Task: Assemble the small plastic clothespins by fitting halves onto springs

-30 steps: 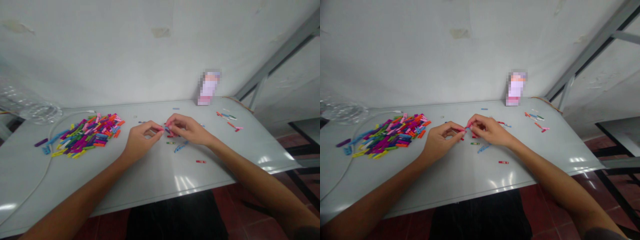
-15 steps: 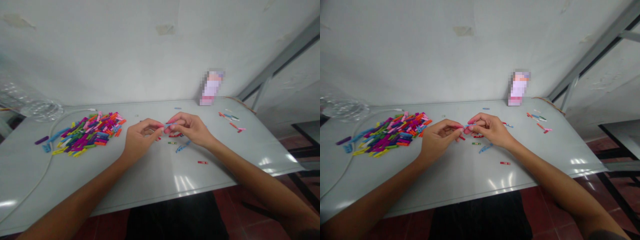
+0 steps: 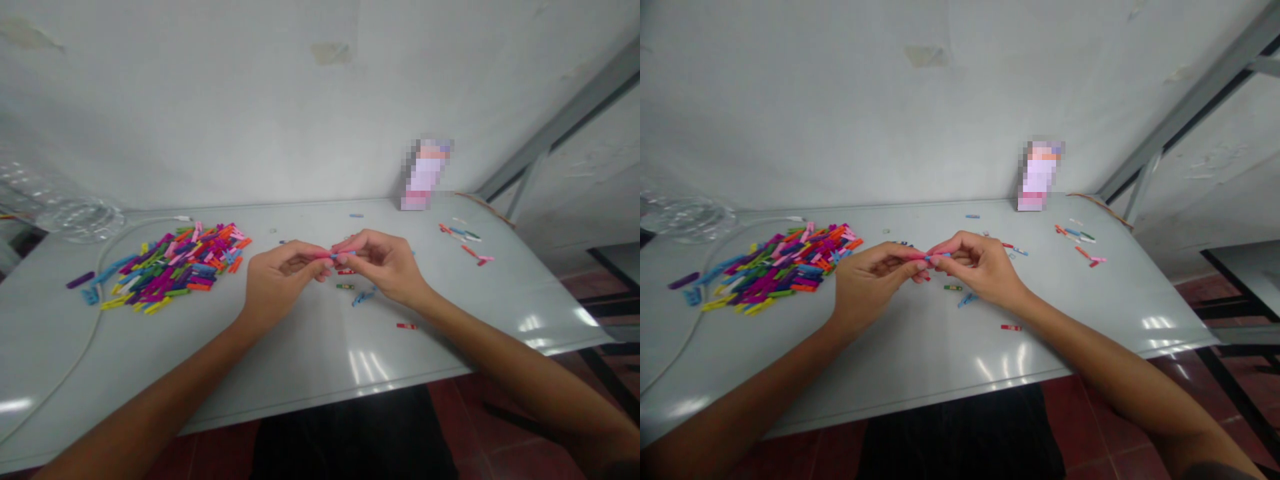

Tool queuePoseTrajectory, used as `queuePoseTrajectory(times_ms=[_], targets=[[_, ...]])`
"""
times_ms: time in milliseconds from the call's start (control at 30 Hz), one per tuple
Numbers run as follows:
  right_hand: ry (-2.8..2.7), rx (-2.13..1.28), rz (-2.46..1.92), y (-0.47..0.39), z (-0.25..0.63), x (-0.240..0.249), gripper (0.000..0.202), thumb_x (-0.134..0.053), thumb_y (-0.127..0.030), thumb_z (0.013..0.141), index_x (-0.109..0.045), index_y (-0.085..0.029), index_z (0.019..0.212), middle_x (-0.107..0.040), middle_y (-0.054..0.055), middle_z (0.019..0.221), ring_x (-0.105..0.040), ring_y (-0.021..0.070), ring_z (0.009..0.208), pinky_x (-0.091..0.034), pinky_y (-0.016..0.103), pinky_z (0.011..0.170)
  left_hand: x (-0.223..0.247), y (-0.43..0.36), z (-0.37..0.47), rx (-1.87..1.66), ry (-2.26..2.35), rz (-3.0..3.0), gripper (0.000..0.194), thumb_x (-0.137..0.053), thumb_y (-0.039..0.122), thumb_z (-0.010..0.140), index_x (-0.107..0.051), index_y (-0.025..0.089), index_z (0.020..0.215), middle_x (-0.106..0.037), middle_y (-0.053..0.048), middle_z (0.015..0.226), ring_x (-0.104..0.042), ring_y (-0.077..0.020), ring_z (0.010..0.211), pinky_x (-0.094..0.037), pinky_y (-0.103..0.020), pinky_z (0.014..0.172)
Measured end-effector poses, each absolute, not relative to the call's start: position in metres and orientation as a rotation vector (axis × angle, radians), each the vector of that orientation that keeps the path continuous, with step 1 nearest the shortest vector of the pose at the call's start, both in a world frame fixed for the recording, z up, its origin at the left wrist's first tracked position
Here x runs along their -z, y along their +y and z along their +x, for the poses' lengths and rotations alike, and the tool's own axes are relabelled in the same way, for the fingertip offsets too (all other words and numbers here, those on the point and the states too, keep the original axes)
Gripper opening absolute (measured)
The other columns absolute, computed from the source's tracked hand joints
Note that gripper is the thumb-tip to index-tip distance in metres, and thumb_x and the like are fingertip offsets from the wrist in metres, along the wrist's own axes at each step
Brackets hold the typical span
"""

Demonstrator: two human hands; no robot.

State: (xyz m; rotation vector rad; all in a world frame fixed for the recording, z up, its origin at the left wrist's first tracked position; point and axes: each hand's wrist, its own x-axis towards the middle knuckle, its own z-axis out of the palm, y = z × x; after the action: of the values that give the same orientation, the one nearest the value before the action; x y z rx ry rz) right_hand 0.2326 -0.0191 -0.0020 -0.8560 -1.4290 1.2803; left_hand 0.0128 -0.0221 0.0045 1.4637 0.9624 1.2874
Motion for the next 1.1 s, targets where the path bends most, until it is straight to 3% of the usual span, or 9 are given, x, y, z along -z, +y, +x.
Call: queuePoseTrajectory(times_ms=[567,1100], targets=[[-1.425,-1.282,-0.79,-0.019,0.232,-0.001,0.018,-0.094,-0.036,0.094,-0.083,-0.022,0.095,-0.089,0.005,0.109,-0.084,0.0163,0.092,-0.072,0.029,0.084,-0.01,-0.023,0.014,-1.275,0.936,1.398,0.025,-0.099,0.035,0.086,-0.083,0.016,0.09,-0.085,-0.005,0.08,-0.083,-0.0194,0.068,-0.069,-0.027,0.067],[-1.402,-1.187,-0.86,-0.031,0.224,0.003,0.029,-0.095,-0.046,0.092,-0.082,-0.021,0.098,-0.089,0.007,0.102,-0.087,0.0212,0.089,-0.075,0.036,0.084,-0.012,-0.018,0.007,-1.274,0.831,1.575,0.013,-0.094,0.026,0.092,-0.084,0.017,0.089,-0.084,-0.004,0.077,-0.08,-0.0165,0.066,-0.067,-0.023,0.064]])
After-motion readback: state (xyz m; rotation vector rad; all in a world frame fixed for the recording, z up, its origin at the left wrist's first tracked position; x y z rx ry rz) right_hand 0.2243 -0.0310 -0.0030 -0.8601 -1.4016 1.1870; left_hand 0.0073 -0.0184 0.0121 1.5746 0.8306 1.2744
